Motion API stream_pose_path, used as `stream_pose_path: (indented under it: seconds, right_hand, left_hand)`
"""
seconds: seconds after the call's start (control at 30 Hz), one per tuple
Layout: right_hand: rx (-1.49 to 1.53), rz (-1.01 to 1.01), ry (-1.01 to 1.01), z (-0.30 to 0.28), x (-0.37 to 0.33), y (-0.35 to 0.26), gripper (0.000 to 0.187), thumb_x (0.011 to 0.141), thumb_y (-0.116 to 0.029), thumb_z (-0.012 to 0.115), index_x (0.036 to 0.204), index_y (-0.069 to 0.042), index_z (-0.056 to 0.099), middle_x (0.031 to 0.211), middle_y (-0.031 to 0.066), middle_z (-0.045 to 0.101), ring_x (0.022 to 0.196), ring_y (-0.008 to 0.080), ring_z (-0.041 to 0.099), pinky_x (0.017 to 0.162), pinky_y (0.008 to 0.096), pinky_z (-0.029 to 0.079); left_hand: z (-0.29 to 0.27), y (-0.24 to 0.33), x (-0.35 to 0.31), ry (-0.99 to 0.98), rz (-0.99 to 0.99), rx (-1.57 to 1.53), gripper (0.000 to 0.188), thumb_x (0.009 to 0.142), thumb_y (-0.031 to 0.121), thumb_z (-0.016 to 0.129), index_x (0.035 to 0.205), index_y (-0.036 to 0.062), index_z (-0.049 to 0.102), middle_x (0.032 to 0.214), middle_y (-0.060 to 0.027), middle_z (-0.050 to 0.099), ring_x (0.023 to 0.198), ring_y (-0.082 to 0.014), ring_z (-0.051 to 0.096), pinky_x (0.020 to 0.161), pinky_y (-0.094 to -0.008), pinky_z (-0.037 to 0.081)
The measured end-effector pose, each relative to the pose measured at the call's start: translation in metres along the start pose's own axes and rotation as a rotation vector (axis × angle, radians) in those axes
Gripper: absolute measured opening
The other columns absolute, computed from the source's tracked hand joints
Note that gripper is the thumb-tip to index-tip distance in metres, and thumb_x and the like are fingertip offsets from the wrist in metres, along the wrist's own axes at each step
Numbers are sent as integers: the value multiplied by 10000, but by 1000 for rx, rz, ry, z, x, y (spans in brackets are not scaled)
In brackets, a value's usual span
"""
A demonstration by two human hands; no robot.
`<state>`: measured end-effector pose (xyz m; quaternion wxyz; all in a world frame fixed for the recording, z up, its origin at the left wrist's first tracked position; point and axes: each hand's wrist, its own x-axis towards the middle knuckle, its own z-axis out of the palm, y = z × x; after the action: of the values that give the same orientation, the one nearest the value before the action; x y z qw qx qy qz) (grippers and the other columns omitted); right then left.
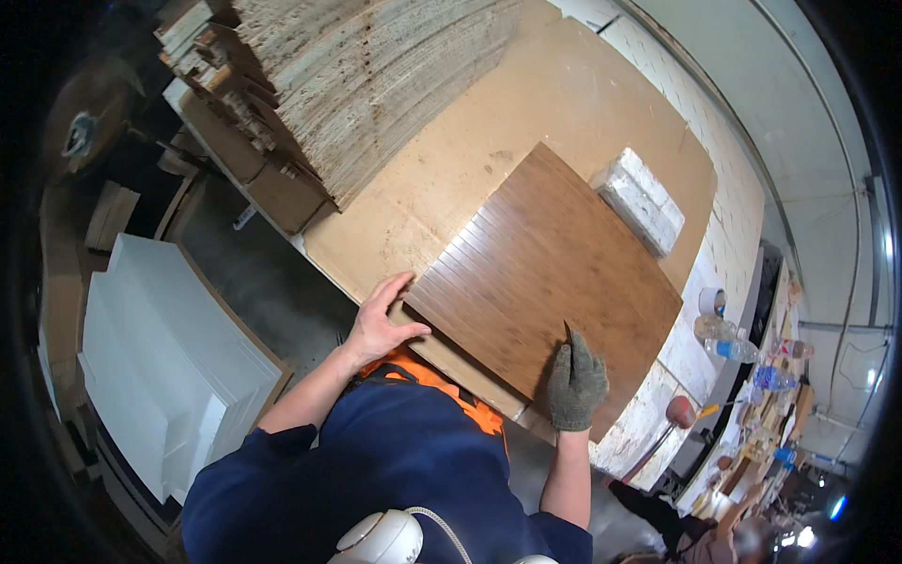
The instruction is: The person applies a dark strip to the edge of a wood-textured panel, presses it down by hand, and then uses a small tool to trim and scrape along the edge of the panel.
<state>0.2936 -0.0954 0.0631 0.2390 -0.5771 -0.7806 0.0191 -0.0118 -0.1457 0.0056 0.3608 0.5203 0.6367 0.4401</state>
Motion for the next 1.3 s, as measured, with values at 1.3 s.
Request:
stream_pose_path:
  seconds: [1.3]
  right_hand:
    - [-117,-78,49,21,-5,4,236,763,-207,662,989,-138,658,1012,78,599,896,301,546,760,444,439]
  left_hand:
    - [6,-14,11,34,64,58,632,611,82,800,1201,30,580,1143,-134,620,1058,-267,576,902,-327,459]
